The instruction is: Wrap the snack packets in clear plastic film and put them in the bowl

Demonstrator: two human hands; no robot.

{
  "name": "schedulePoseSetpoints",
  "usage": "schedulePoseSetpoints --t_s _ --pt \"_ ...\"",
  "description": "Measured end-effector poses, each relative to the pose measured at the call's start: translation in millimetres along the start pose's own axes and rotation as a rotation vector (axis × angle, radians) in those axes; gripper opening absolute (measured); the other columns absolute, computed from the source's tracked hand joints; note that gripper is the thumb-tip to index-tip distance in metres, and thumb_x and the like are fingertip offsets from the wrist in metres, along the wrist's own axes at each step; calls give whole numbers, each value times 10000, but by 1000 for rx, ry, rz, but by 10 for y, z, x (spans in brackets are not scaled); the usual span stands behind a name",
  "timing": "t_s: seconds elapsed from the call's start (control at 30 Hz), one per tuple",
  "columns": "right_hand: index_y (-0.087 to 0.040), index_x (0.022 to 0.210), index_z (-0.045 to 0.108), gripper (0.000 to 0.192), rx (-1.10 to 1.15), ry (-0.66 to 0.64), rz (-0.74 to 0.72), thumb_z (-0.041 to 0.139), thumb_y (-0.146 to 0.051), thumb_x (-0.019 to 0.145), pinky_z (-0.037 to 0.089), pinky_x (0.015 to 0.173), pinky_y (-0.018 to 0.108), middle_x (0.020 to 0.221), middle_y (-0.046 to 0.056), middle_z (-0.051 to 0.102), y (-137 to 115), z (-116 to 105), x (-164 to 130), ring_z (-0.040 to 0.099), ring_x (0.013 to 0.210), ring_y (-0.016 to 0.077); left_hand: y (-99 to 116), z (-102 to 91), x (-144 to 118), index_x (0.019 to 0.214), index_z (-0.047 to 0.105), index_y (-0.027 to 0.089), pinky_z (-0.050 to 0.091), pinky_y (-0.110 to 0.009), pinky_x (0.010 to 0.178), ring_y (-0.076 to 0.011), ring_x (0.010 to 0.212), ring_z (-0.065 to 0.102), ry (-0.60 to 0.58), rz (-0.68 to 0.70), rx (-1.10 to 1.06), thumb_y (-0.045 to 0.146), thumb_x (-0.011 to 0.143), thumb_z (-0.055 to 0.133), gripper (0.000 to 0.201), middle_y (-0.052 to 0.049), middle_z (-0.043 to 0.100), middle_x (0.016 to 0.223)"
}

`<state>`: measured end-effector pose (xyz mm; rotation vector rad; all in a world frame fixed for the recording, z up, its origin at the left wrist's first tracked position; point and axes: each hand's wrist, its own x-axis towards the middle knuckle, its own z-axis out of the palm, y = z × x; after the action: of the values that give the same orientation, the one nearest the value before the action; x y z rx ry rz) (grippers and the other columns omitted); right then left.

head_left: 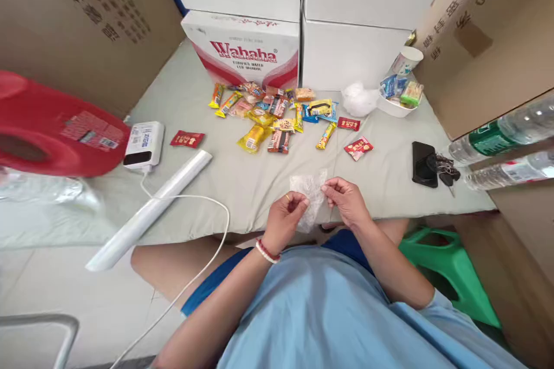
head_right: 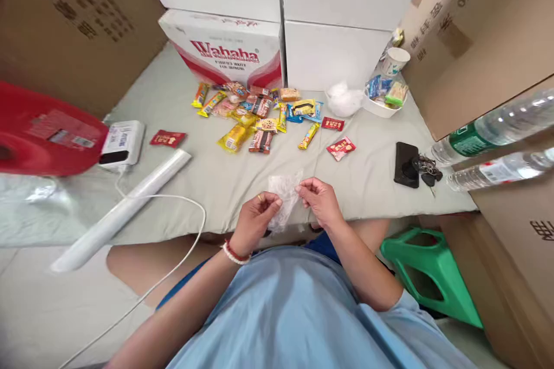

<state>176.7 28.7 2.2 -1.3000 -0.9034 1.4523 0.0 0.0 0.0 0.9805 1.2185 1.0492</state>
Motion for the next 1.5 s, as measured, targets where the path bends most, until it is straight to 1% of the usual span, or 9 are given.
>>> schedulePoseSetpoints --t_s 0.3,0.6,0.77,0.9,0.97,1.07,1.2,1.37,1.5 --pt "-209 797 669 391 28 53 -20 918 -468 642 355 477 209 634 -68 547 -196 -417 11 438 508 67 51 -508 126 843 580 211 393 -213 574 -86 582 492 302 45 -249 502 722 839 408 53 577 672" --pt "-198 875 697 332 -406 137 -140 789 -506 791 426 551 267 736 -8 611 -74 -852 12 496 591 122 -203 -852 240 919 560 236 355 -234 505 -115 485 458 548 113 214 452 918 626 226 87 490 565" --pt "-218 946 695 184 -801 297 -608 617 -382 982 501 714 339 927 50 657 -206 -651 -149 584 751 177 -286 -785 251 944 561 238 415 -251 583 -132 584 514 577 206 328 462 956 591 226 50 559 685" --pt "-227 1138 695 228 -1004 -160 -869 691 -377 966 509 855 409 1078 99 690 -200 -301 -246 596 969 252 -290 -755 262 942 558 238 448 -258 639 -145 674 561 585 246 353 475 969 580 239 23 590 770" --pt "-213 1224 685 343 -1167 -328 -899 750 -368 925 484 883 442 1182 125 682 -94 -180 -221 560 1035 285 -284 -739 263 943 554 239 456 -260 655 -148 697 570 587 259 346 487 972 577 251 18 593 787" --pt "-216 1088 727 136 -1292 -409 -856 692 -260 963 439 807 410 1054 93 706 73 -125 -132 529 948 265 -279 -722 255 943 552 238 462 -265 669 -151 718 577 584 268 327 503 975 574 267 15 592 798" --pt "-199 962 712 174 -1201 -405 -796 561 -241 1037 424 790 370 881 68 680 91 -137 -74 495 853 228 -300 -724 254 943 551 238 465 -270 673 -151 725 577 583 263 300 509 978 572 274 15 585 798" --pt "-167 1180 689 347 -1229 -404 -905 693 -441 966 420 851 404 1148 129 690 104 29 -122 510 995 269 -340 -692 279 940 541 238 452 -264 630 -133 653 543 576 248 242 507 979 574 274 32 560 755" --pt "-226 1053 732 154 -1281 -379 -931 582 -253 1026 388 828 393 1058 83 716 235 180 -89 515 959 245 -300 -653 274 942 518 245 400 -243 522 -102 518 455 547 199 137 504 975 574 267 72 493 663"
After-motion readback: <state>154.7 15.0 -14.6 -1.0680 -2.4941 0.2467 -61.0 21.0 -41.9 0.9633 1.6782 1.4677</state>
